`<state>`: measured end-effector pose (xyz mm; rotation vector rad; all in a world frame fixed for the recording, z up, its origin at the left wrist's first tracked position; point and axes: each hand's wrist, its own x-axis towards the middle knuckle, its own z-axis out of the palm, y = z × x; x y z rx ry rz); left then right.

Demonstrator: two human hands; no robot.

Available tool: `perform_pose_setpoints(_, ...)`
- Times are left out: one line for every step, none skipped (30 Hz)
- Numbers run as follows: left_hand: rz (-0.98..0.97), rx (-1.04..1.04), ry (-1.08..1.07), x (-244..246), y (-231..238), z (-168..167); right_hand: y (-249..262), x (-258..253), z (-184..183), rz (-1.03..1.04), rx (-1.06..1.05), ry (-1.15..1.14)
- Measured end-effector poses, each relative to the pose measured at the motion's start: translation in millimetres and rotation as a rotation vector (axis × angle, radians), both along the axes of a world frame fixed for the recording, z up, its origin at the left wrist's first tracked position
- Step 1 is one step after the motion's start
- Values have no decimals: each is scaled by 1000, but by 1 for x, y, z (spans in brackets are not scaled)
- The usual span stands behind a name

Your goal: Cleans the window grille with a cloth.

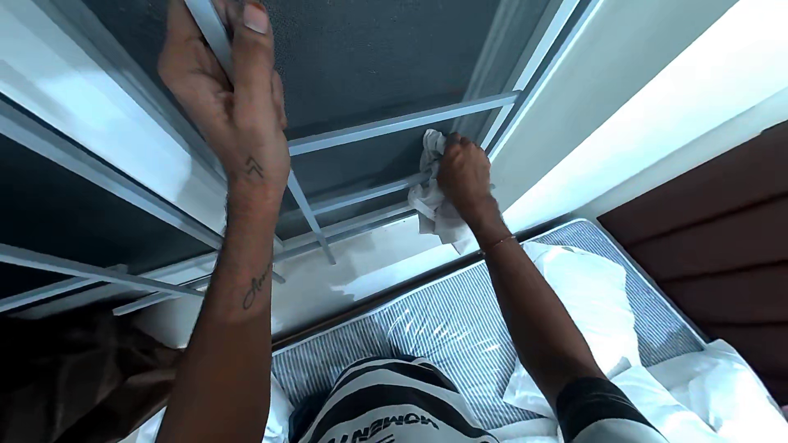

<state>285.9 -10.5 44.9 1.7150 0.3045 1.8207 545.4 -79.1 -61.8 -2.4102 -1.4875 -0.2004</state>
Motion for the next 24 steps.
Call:
perform_pose_setpoints(6, -5, -11, 1, -1, 0, -3, 3, 1, 37, 8, 44)
perform_pose_setpoints(6, -11, -21, 2, -1, -1, -6, 5, 1, 72, 28, 78)
perform_pose_setpoints(5, -10, -32, 3, -1, -1, -7, 7, 0, 107, 51, 101)
perform_pose_setpoints(4, -7, -37, 3, 0, -1, -8, 7, -2, 142, 68, 114)
perform_pose_setpoints(4, -2, -36, 3, 0, -1, -7, 7, -5, 182, 81, 124)
perform_pose_setpoints(1, 4, -37, 3, 1, -1, -5, 7, -8, 225, 95, 134)
perform_pose_setpoints(-1, 11, -34, 3, 1, -2, -2, 7, -9, 268, 98, 149)
perform_pose_setpoints(-2, 18, -33, 3, 2, -2, 0, 6, -9, 303, 92, 170)
perform_pose_setpoints(0, 21, -33, 3, 2, -2, 3, 3, -9, 337, 84, 188)
perform_pose_setpoints(8, 21, -30, 3, 2, -2, 5, 0, -8, 373, 79, 203)
perform_pose_setpoints(18, 21, -23, 2, 2, -2, 7, -4, -7, 406, 70, 218)
perform_pose_setpoints(23, 23, -21, 2, 2, -2, 9, -8, -7, 438, 67, 224)
perform_pose_setpoints(24, 29, -21, 2, 2, -3, 10, -12, -7, 468, 72, 229)
perform_pose_setpoints(25, 34, -16, 2, 3, -3, 12, -15, -8, 489, 75, 236)
perform_pose_setpoints(27, 37, -14, 2, 3, -3, 13, -19, -9, 503, 81, 247)
perform_pose_setpoints(30, 40, -13, 2, 3, -3, 14, -24, -9, 516, 87, 256)
perform_pose_setpoints(30, 41, -12, 2, 2, -3, 14, -30, -9, 523, 87, 266)
perform_pose_setpoints(30, 38, -11, 2, 2, -3, 13, -37, -10, 530, 97, 278)
perform_pose_setpoints(29, 34, -10, 2, 2, -3, 13, -46, -11, 543, 119, 288)
perform_pose_setpoints(26, 32, -11, 2, 2, -3, 13, -55, -13, 562, 157, 305)
perform_pose_setpoints(24, 29, -9, 2, 1, -3, 11, -63, -17, 591, 223, 333)
perform_pose_setpoints(23, 27, -4, 2, 0, -3, 10, -71, -21, 632, 316, 376)
perform_pose_setpoints(19, 26, 2, 1, 0, -3, 8, -76, -24, 665, 425, 428)
perform_pose_setpoints(18, 19, 13, 0, -1, -3, 5, -80, -26, 687, 547, 483)
